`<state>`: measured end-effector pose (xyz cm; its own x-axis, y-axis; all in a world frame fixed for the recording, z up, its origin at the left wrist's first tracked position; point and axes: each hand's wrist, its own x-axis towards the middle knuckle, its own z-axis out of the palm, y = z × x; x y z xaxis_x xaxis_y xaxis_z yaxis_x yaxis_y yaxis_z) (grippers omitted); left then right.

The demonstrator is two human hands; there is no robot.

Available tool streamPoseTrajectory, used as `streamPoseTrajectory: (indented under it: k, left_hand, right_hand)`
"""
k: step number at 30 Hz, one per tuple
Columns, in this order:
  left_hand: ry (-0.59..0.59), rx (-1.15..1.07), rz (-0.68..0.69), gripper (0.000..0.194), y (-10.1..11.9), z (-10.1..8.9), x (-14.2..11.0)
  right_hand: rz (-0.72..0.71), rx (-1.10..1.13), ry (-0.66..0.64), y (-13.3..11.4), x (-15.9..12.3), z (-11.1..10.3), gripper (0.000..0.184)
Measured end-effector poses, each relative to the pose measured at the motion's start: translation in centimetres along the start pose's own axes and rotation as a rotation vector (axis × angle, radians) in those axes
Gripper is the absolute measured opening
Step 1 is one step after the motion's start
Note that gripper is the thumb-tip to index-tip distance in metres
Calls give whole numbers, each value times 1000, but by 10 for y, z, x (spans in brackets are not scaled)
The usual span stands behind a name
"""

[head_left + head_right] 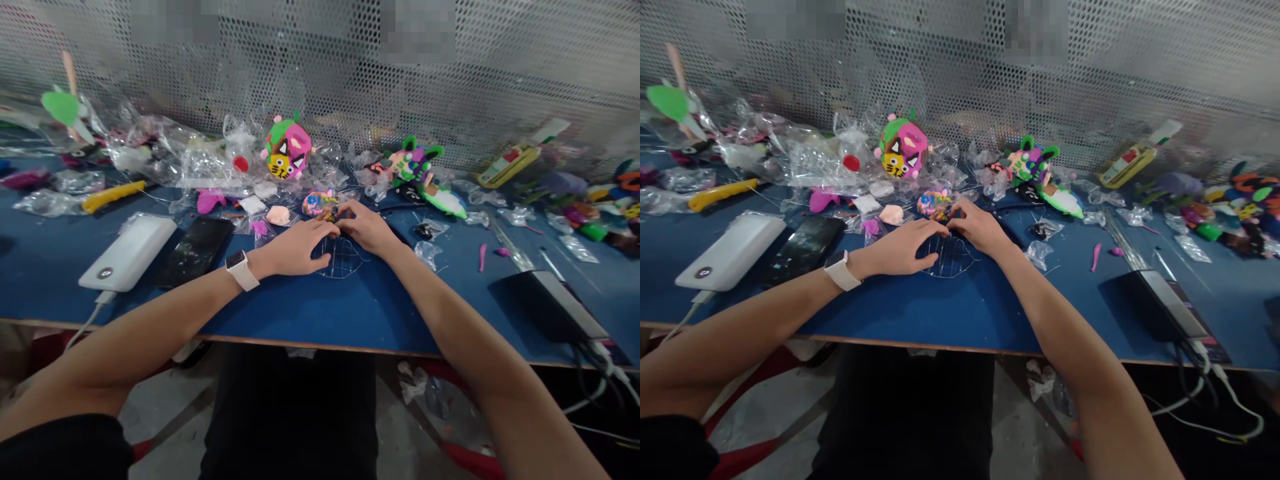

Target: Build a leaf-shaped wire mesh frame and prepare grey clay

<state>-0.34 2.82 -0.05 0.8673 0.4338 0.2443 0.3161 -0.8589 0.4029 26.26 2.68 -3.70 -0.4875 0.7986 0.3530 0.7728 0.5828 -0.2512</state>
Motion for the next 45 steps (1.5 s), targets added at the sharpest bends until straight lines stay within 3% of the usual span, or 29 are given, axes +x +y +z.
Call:
streamPoseTrajectory:
  k: [7, 13, 17, 21, 27, 31, 34, 37, 45]
  left_hand:
    - [-13, 132, 140, 39, -13, -9, -3]
    - [16, 173, 145, 42, -16, -14, -3]
    - [0, 156, 111, 39, -14, -14, -3]
    - [48, 26, 72, 40, -13, -6, -7]
    - [130, -107, -29, 31, -6, 5, -17]
    - [93, -90, 17, 48, 0, 4, -19]
    - [26, -85, 96, 58, -2, 0, -20]
    - [-96, -110, 182, 64, -5, -8, -20]
    - [-103, -63, 206, 48, -8, -9, -20]
  right_hand:
    - [-74, 100, 171, -2, -9, -18, 27]
    - [-55, 174, 384, -31, -21, -40, 24]
    - [-100, 165, 264, -48, -21, -42, 27]
    - [-250, 155, 165, -60, -25, -26, 32]
    - [-470, 55, 152, -78, -43, -9, 39]
    - [-346, 14, 231, -78, -48, -17, 28]
    - [-62, -50, 269, -71, -46, -18, 15]
    - [168, -114, 215, -63, -43, -12, 16]
    - [276, 29, 128, -62, -40, -8, 17]
